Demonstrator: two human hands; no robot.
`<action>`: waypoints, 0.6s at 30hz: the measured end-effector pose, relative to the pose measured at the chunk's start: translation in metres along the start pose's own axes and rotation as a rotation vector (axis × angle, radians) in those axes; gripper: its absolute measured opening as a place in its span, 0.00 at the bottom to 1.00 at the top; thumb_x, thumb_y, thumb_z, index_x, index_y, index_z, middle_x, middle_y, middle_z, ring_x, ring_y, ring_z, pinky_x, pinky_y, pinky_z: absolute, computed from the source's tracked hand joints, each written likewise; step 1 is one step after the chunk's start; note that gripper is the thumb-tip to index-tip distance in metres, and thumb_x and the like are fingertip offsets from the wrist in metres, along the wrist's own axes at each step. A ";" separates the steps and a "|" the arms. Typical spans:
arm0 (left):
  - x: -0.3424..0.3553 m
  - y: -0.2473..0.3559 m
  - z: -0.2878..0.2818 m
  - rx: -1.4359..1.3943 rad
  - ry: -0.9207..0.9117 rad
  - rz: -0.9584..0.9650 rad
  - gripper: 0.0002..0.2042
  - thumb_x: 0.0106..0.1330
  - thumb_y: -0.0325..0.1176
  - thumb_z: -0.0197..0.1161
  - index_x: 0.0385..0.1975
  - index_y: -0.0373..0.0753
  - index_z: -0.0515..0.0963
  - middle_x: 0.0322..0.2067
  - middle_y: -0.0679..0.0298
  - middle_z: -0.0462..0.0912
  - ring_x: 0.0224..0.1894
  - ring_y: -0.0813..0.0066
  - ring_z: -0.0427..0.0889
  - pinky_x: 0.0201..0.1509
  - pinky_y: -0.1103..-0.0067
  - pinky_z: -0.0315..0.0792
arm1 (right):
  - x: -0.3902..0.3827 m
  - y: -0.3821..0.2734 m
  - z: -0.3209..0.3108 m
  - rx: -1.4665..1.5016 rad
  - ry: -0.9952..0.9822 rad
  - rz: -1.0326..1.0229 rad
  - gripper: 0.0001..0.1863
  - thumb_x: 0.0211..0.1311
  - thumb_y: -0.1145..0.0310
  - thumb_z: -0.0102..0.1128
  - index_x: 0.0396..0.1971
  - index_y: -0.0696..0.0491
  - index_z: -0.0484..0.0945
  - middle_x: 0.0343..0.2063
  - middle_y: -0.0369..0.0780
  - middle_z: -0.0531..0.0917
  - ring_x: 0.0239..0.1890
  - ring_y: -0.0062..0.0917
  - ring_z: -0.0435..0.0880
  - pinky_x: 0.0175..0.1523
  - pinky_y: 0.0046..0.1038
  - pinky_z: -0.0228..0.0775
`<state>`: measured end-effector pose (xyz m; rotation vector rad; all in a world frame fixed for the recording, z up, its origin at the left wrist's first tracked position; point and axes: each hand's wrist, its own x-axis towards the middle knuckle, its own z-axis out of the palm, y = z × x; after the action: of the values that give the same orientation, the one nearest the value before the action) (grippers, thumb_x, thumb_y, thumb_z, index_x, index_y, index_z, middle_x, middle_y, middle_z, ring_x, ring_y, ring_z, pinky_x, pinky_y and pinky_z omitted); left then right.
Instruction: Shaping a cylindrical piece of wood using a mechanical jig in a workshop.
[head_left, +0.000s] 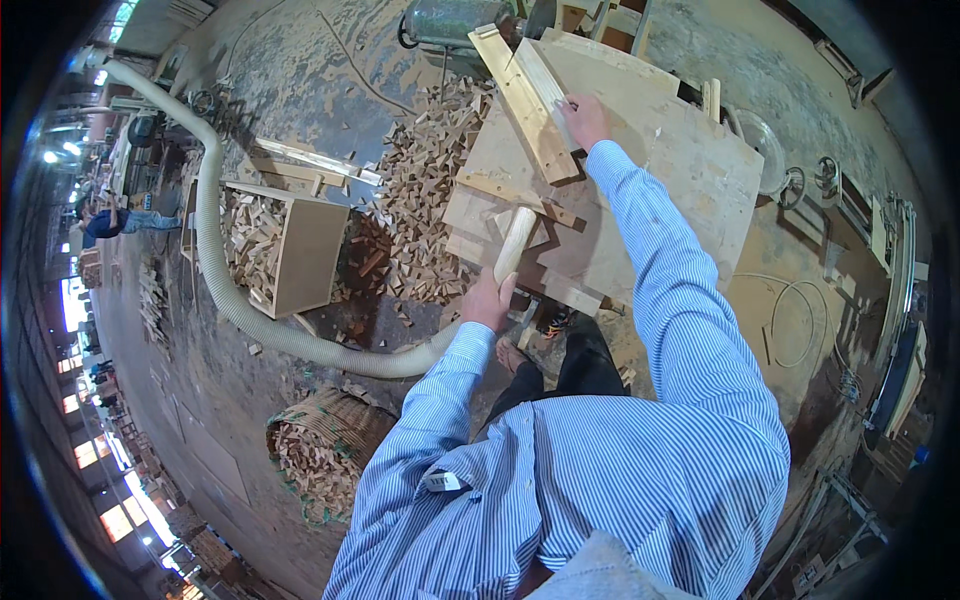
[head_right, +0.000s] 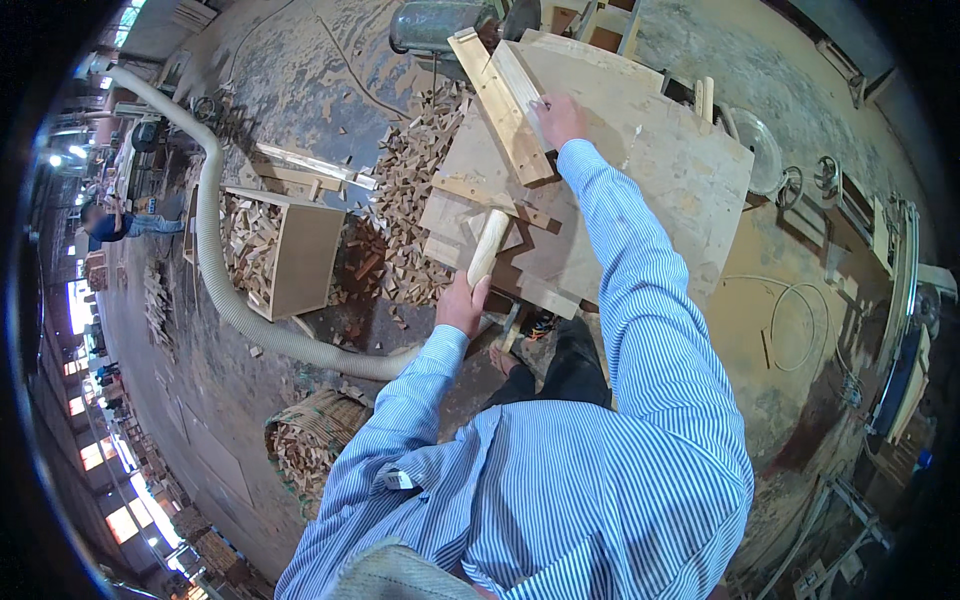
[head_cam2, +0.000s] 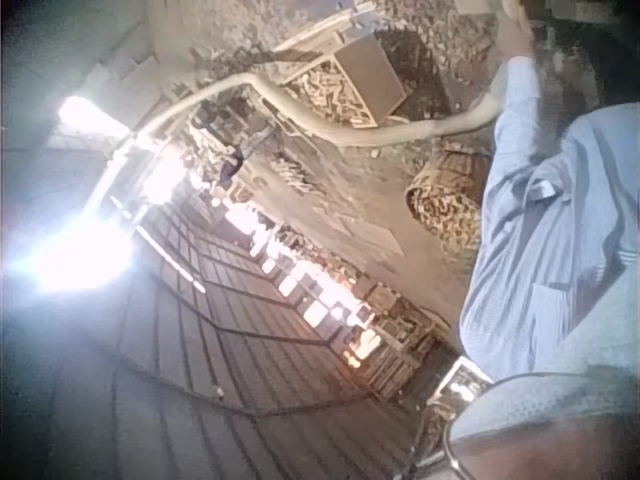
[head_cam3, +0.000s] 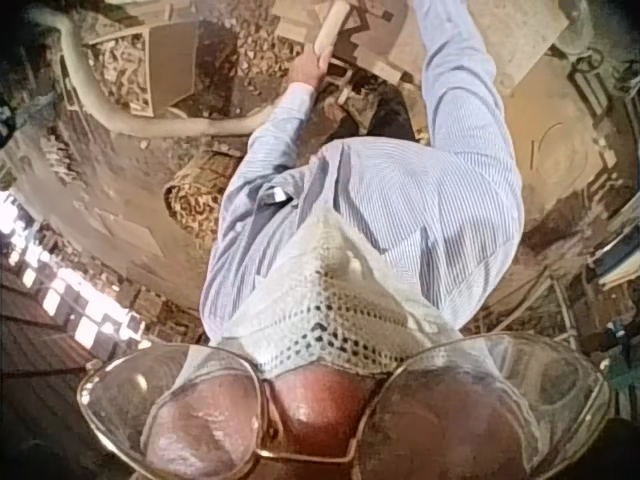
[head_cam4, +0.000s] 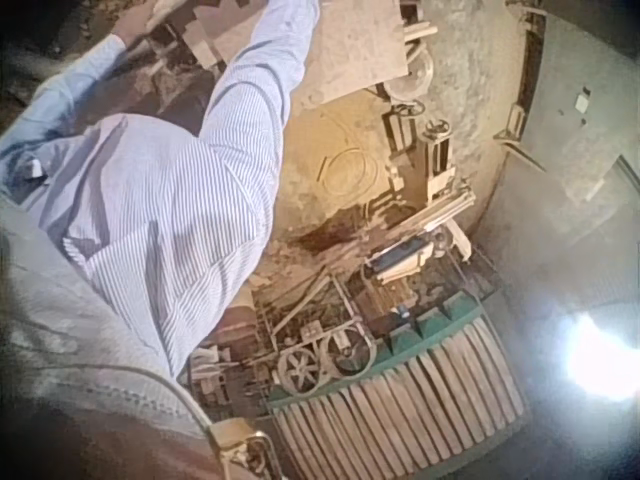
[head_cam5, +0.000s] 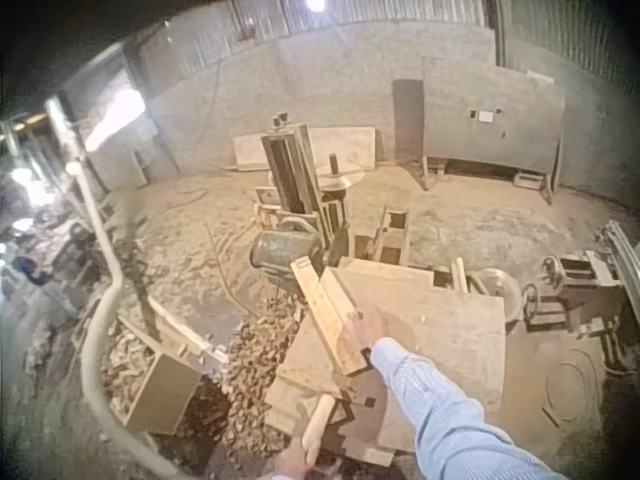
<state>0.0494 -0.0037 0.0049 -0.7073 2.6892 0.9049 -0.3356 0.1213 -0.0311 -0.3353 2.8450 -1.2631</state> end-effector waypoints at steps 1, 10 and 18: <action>-0.004 -0.002 0.000 0.020 -0.030 -0.021 0.25 0.74 0.55 0.54 0.46 0.33 0.72 0.36 0.36 0.83 0.41 0.33 0.83 0.45 0.49 0.74 | -0.004 0.002 0.002 -0.006 0.002 0.001 0.16 0.67 0.56 0.63 0.46 0.50 0.88 0.41 0.50 0.88 0.45 0.46 0.86 0.53 0.44 0.76; -0.027 -0.014 -0.006 0.046 -0.037 -0.055 0.24 0.76 0.55 0.53 0.46 0.35 0.71 0.36 0.38 0.84 0.40 0.35 0.83 0.45 0.49 0.75 | -0.010 -0.010 0.019 0.003 -0.036 0.047 0.18 0.68 0.53 0.62 0.47 0.49 0.88 0.41 0.50 0.88 0.45 0.46 0.86 0.54 0.44 0.76; -0.017 -0.009 -0.005 0.033 -0.033 -0.044 0.25 0.76 0.57 0.53 0.45 0.34 0.71 0.35 0.38 0.84 0.40 0.36 0.84 0.44 0.50 0.75 | -0.003 -0.018 0.011 -0.044 -0.086 0.050 0.18 0.67 0.53 0.62 0.44 0.50 0.89 0.44 0.49 0.87 0.48 0.45 0.84 0.56 0.43 0.74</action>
<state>0.0684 -0.0069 0.0101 -0.7354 2.6429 0.8514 -0.3283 0.1016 -0.0257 -0.3097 2.7940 -1.1507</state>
